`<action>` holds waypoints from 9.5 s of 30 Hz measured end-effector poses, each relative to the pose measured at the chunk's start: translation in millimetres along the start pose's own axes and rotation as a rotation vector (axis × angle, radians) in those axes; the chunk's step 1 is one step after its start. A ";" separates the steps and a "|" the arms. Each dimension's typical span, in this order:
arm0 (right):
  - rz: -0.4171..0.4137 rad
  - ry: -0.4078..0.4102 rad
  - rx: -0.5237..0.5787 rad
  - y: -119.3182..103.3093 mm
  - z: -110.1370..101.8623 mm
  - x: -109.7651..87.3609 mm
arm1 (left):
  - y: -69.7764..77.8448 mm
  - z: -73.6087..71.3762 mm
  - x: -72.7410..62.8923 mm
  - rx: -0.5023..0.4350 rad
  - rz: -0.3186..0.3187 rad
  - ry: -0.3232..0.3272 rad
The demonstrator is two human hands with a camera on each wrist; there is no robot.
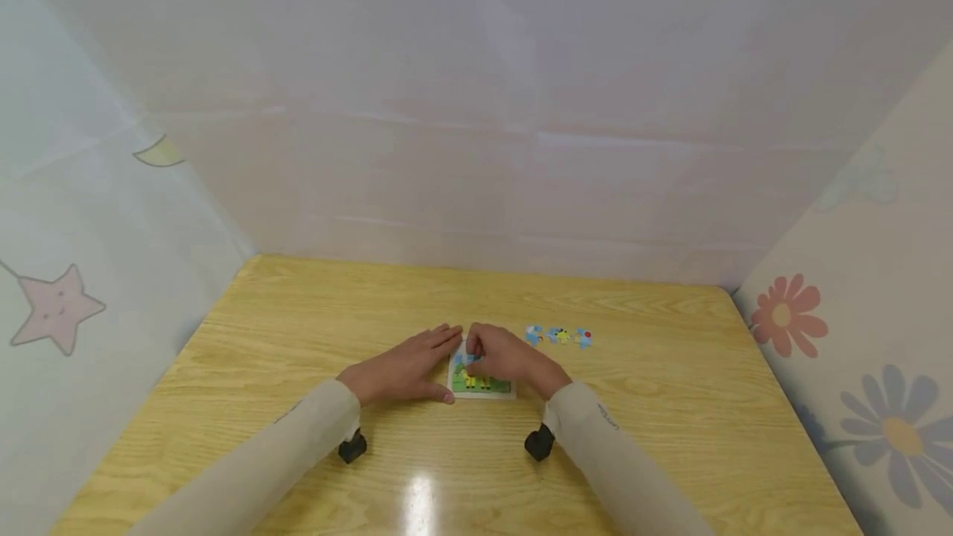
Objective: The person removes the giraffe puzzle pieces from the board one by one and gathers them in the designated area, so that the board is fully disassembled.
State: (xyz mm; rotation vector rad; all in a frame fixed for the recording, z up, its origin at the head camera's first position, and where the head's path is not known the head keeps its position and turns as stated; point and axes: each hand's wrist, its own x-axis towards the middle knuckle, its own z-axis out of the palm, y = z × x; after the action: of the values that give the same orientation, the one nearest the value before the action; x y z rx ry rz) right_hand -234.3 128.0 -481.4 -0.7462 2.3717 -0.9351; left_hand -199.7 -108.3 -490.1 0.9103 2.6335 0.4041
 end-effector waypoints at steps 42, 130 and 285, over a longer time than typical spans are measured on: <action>-0.012 0.157 0.065 64.2 -43.7 -68.7 | 0.5 2.0 0.6 0.005 -0.001 0.008; 0.037 0.079 -0.131 12.6 -6.7 -18.0 | 2.0 0.3 0.4 -0.018 -0.008 0.004; 0.027 0.179 -0.054 83.6 -70.4 -103.8 | 2.7 0.0 -2.8 -0.001 -0.008 -0.012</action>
State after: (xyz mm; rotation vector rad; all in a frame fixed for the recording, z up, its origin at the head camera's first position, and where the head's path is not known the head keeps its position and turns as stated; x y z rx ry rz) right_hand -226.1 278.3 -472.2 -0.6745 2.5653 -0.9659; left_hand -196.1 -108.0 -488.6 0.8988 2.6250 0.3975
